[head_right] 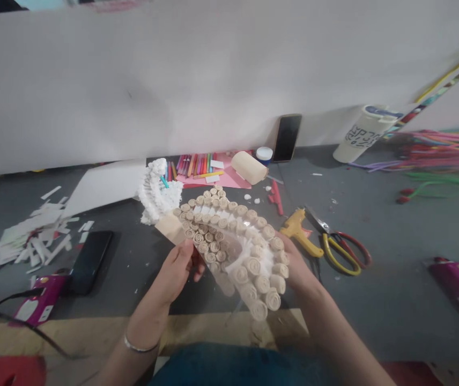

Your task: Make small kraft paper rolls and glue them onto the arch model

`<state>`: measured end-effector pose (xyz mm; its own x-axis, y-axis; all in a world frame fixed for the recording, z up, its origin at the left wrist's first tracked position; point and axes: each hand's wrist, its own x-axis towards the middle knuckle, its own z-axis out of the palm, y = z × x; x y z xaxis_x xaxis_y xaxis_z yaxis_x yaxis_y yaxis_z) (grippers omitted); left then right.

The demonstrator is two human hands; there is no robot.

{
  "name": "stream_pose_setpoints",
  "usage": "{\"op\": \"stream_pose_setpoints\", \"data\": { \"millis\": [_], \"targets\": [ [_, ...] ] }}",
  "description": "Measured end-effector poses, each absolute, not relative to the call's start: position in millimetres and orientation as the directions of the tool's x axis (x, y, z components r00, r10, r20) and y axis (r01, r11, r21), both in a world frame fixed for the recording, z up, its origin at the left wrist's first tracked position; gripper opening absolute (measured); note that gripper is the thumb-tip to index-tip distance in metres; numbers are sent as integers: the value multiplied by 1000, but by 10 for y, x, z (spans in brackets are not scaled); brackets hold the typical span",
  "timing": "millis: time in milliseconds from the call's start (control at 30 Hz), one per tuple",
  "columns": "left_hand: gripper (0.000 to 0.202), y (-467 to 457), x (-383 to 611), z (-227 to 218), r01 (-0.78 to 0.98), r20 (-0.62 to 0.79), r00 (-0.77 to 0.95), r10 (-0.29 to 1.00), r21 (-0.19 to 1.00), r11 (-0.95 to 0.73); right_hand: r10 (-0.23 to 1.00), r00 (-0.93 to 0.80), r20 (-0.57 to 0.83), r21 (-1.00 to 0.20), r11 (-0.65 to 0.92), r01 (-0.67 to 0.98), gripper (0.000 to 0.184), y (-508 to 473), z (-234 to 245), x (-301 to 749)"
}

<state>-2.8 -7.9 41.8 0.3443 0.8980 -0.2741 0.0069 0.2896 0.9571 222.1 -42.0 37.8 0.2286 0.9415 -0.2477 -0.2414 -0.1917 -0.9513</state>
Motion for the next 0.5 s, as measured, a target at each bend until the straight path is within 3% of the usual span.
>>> {"op": "stream_pose_setpoints", "data": {
  "millis": [200,300,500],
  "targets": [
    [50,-61,10,495,115,-373,284,883,928,354,919,216,-330,-908,-246,-340,19,-436,381,2228],
    [44,-63,11,468,103,-356,292,888,934,341,923,164,-347,-890,-269,-367,21,-433,363,2215],
    [43,-98,-31,444,108,-335,288,897,942,317,919,219,-328,-910,-246,-334,17,-409,373,2200]
  ]
}}
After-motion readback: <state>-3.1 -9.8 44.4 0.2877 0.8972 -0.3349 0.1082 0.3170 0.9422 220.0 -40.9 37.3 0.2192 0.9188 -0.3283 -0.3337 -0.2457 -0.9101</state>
